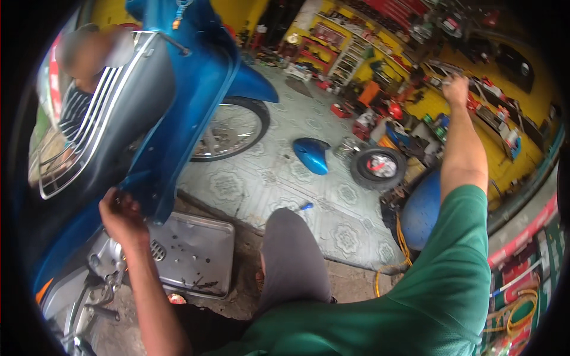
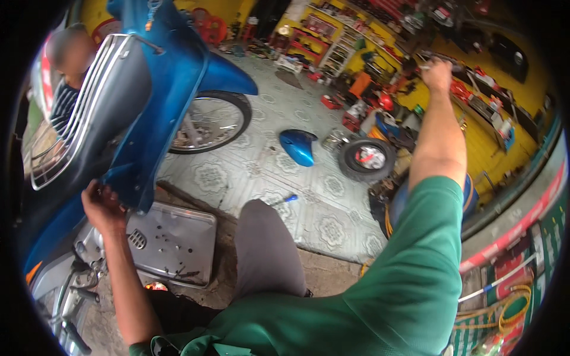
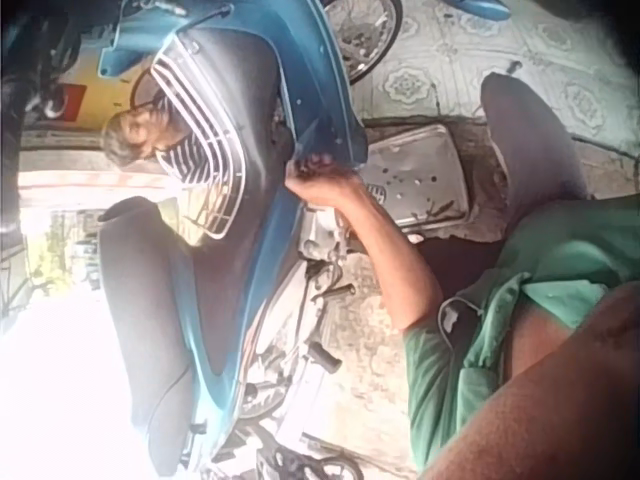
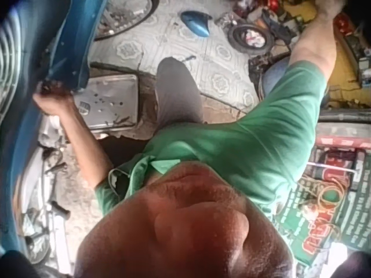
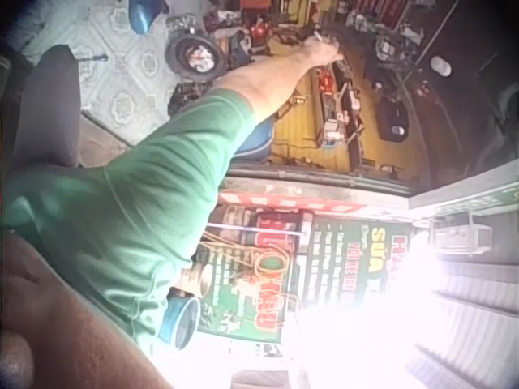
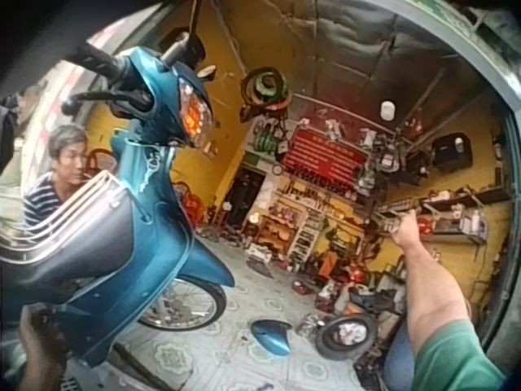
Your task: Unscrewing and removing plastic covers from a motorcycle.
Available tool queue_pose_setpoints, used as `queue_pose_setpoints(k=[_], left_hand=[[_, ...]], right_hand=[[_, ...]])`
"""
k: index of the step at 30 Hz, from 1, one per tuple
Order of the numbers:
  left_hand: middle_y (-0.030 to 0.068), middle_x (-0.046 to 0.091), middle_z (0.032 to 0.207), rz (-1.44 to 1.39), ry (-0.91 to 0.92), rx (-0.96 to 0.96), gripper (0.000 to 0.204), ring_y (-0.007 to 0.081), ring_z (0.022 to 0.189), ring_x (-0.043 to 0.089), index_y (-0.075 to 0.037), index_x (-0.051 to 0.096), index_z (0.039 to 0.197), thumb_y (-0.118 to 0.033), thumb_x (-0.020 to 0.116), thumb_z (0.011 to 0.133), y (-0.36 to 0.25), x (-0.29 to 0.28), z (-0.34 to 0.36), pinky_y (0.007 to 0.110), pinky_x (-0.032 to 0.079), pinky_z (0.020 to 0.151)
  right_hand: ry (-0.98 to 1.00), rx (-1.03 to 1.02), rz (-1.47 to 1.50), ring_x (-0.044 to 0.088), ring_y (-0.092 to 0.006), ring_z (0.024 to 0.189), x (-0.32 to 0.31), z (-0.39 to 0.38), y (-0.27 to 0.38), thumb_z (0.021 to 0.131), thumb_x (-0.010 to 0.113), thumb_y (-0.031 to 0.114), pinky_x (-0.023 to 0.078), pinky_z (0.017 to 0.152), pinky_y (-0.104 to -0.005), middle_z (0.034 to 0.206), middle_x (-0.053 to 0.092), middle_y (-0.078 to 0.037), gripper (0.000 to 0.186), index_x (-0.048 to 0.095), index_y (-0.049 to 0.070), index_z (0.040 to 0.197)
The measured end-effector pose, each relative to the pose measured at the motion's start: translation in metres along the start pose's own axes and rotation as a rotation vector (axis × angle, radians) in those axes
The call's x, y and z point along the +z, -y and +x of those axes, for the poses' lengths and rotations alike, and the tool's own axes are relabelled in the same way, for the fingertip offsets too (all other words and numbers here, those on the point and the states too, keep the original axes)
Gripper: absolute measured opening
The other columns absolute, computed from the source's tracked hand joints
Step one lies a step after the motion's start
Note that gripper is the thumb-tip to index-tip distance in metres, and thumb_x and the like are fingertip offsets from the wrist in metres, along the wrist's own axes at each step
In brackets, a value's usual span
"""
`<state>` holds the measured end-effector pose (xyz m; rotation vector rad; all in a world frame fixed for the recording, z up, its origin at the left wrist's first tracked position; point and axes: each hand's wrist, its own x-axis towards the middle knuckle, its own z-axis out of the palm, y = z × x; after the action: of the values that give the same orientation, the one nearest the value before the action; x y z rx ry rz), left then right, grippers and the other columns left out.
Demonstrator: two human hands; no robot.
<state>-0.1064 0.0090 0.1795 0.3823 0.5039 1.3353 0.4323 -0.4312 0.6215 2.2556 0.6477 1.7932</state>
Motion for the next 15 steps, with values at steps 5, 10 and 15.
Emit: queue_pose_setpoints(k=[5,10,15], left_hand=[[0.0046,0.059,0.081,0.181,0.634,0.312,0.014,0.009,0.071,0.053,-0.004,0.062,0.081,-0.011,0.058,0.091,-0.059,0.064,-0.083,0.021,0.038,0.06],[0.011,0.061,0.089,0.498,0.312,1.029,0.024,0.0163,0.073,0.057,-0.002,0.061,0.097,-0.026,0.059,0.093,-0.119,0.056,-0.126,0.027,0.047,0.069],[0.0112,0.062,0.091,0.45,0.273,1.044,0.025,0.0165,0.075,0.057,-0.002,0.061,0.1,-0.026,0.058,0.093,-0.109,0.06,-0.132,0.028,0.047,0.07]], right_hand=[[0.068,-0.203,-0.284,0.057,-0.0394,0.098,0.004,-0.01,-0.066,0.081,0.052,0.014,0.044,0.089,-0.0482,0.111,0.064,-0.018,0.025,0.069,0.007,0.098],[-0.132,0.251,0.098,0.057,-0.0427,0.104,0.052,-0.011,-0.012,0.089,0.048,0.023,0.047,0.092,-0.0485,0.112,0.061,-0.024,0.035,0.065,0.006,0.113],[-0.168,0.256,0.091,0.057,-0.0431,0.105,0.046,-0.005,0.02,0.089,0.051,0.024,0.049,0.089,-0.0483,0.113,0.058,-0.028,0.032,0.066,0.005,0.11]])
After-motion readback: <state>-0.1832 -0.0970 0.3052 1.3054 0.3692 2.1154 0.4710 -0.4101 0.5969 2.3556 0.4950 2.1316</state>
